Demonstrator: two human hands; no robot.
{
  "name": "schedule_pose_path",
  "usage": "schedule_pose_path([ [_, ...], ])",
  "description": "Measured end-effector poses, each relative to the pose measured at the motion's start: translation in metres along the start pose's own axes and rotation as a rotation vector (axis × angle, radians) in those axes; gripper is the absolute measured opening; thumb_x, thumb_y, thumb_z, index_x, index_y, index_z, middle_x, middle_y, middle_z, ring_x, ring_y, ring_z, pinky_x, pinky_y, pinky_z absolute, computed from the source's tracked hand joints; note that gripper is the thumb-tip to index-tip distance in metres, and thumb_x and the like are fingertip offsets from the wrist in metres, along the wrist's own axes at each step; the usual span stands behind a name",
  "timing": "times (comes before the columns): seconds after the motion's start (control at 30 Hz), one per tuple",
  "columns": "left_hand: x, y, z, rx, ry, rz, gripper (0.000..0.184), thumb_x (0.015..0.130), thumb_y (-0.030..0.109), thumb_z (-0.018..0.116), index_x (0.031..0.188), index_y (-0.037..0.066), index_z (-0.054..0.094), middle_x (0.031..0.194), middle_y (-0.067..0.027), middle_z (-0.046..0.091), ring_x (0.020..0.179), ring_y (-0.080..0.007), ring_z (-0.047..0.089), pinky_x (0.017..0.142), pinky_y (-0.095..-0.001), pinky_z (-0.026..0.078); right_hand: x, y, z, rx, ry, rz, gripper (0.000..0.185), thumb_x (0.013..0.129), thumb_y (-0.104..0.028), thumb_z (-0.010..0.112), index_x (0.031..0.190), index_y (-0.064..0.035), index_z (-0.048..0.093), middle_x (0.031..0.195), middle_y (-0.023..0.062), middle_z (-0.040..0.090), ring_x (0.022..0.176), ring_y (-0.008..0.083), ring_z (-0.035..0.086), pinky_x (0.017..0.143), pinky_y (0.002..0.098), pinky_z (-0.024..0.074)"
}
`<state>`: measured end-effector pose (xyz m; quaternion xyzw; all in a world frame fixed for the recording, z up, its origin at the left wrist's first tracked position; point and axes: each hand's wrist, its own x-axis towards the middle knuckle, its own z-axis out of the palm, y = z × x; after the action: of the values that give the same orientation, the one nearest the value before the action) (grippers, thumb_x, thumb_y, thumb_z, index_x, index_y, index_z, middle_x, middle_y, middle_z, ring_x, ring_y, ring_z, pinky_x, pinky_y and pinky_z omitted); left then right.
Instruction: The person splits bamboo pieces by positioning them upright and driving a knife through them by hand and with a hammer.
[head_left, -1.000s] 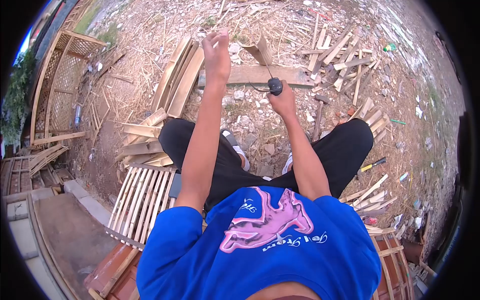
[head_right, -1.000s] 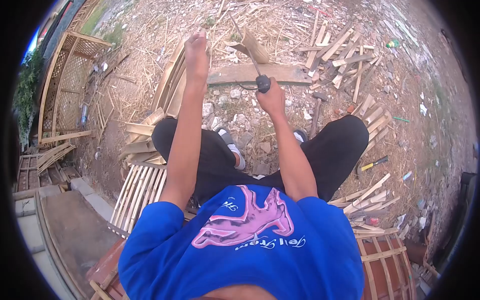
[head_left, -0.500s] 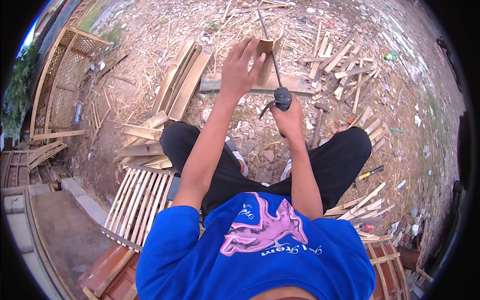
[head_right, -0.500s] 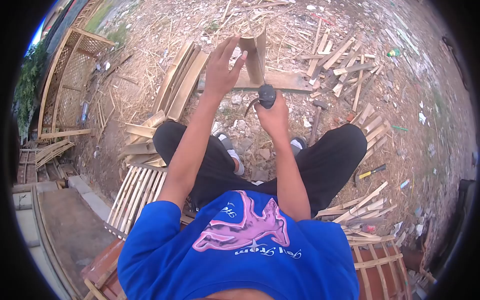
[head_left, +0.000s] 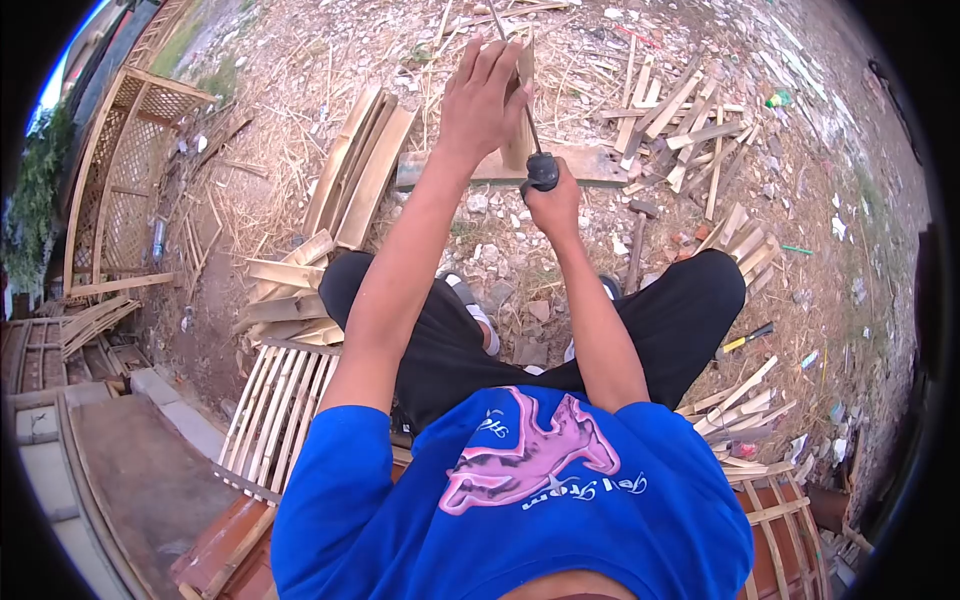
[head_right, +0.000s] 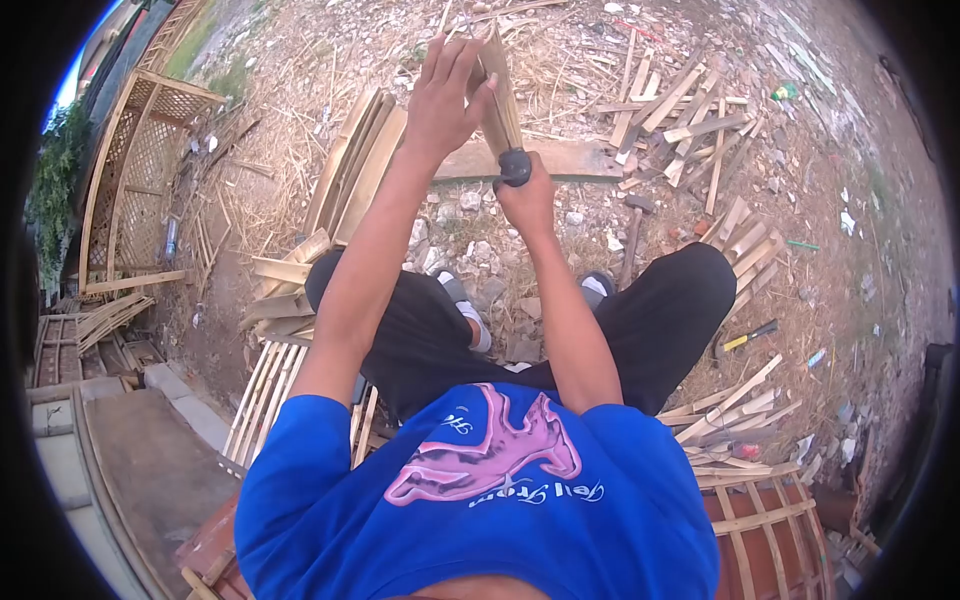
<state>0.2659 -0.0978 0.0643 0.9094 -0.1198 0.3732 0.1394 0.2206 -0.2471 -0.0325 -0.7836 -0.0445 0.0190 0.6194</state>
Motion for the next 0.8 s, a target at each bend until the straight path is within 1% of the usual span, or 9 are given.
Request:
schedule_pose_path([
  [0.27,0.039,-0.003,-0.042,0.064,-0.043,0.054,0.055,0.096,0.042,0.055,0.143,0.016,0.045,0.148,-0.0079,0.043,0.139,-0.0348,0.035,0.107,-0.0530,0.035,0.002,-0.039,-0.027,0.013,0.011,-0.169,0.038,0.072,-0.009,0.069,0.109,-0.0043,0.062,0.091,0.0153,0.070,0.083,0.0272,0.069,0.078,0.0363,0.0519],
  [0.3,0.048,-0.003,-0.053,0.030,0.003,0.132,0.047,0.095,0.041,0.056,0.132,0.012,0.053,0.142,-0.0088,0.047,0.136,-0.0323,0.040,0.107,-0.0535,0.033,-0.003,-0.060,-0.037,-0.005,-0.005,-0.146,0.038,0.073,-0.009,0.070,0.110,-0.0049,0.062,0.092,0.0146,0.070,0.083,0.0255,0.069,0.078,0.0354,0.0519],
  [0.4,0.073,0.041,-0.125,-0.047,0.185,0.229,0.054,0.092,0.033,0.065,0.136,0.005,0.051,0.145,-0.0199,0.044,0.139,-0.0364,0.036,0.110,-0.0486,0.034,-0.016,-0.108,-0.063,0.020,-0.010,-0.180,0.037,0.074,-0.007,0.070,0.109,-0.0030,0.061,0.090,0.0119,0.069,0.080,0.0208,0.067,0.074,0.0330,0.0513],
  [0.43,0.076,0.040,-0.137,-0.115,0.244,0.278,0.049,0.092,0.031,0.063,0.135,0.007,0.053,0.151,-0.0217,0.036,0.143,-0.0430,0.026,0.111,-0.0540,0.031,-0.021,-0.120,-0.071,0.057,-0.024,-0.174,0.036,0.074,-0.008,0.071,0.108,-0.0027,0.061,0.090,0.0117,0.069,0.079,0.0204,0.067,0.074,0.0329,0.0512],
  [0.6,0.061,0.015,-0.175,-0.303,0.523,0.176,0.037,0.098,0.025,0.049,0.125,0.001,0.057,0.139,-0.0204,0.048,0.132,-0.0335,0.043,0.109,-0.0445,0.034,-0.014,-0.082,-0.061,0.111,-0.050,-0.091,0.034,0.075,-0.010,0.072,0.106,-0.0020,0.061,0.088,0.0112,0.068,0.076,0.0194,0.065,0.071,0.0325,0.0508],
  [0.63,0.052,0.007,-0.178,-0.253,0.506,0.154,0.037,0.098,0.025,0.047,0.123,0.000,0.057,0.139,-0.0186,0.048,0.132,-0.0311,0.042,0.108,-0.0411,0.034,-0.015,-0.054,-0.042,-0.073,-0.039,-0.033,0.033,0.076,-0.012,0.073,0.105,-0.0022,0.060,0.088,0.0122,0.068,0.076,0.0201,0.065,0.071,0.0334,0.0508],
  [0.7,0.042,0.005,-0.157,-0.248,0.531,0.041,0.038,0.096,0.032,0.054,0.124,0.007,0.058,0.129,-0.0165,0.055,0.123,-0.0299,0.051,0.102,-0.0439,0.041,0.001,-0.002,-0.019,-0.227,-0.240,-0.052,0.036,0.074,-0.017,0.073,0.104,-0.0026,0.059,0.090,0.0214,0.068,0.084,0.0357,0.068,0.075,0.0412,0.0511],
  [0.77,0.023,0.003,-0.151,-0.265,0.325,-0.071,0.038,0.097,0.033,0.057,0.125,0.008,0.055,0.136,-0.0140,0.048,0.129,-0.0280,0.046,0.104,-0.0437,0.040,-0.004,-0.005,0.015,-0.396,-0.314,-0.040,0.040,0.072,-0.017,0.070,0.109,-0.0072,0.056,0.093,0.0261,0.067,0.092,0.0446,0.064,0.079,0.0517,0.0485],
  [0.8,0.017,0.003,-0.150,-0.263,0.289,-0.087,0.041,0.093,0.033,0.064,0.122,0.005,0.057,0.129,-0.0204,0.051,0.123,-0.0361,0.048,0.104,-0.0426,0.038,-0.023,-0.002,0.025,-0.404,-0.321,-0.020,0.041,0.071,-0.017,0.070,0.108,-0.0069,0.057,0.094,0.0262,0.067,0.092,0.0456,0.063,0.078,0.0513,0.0486],
])
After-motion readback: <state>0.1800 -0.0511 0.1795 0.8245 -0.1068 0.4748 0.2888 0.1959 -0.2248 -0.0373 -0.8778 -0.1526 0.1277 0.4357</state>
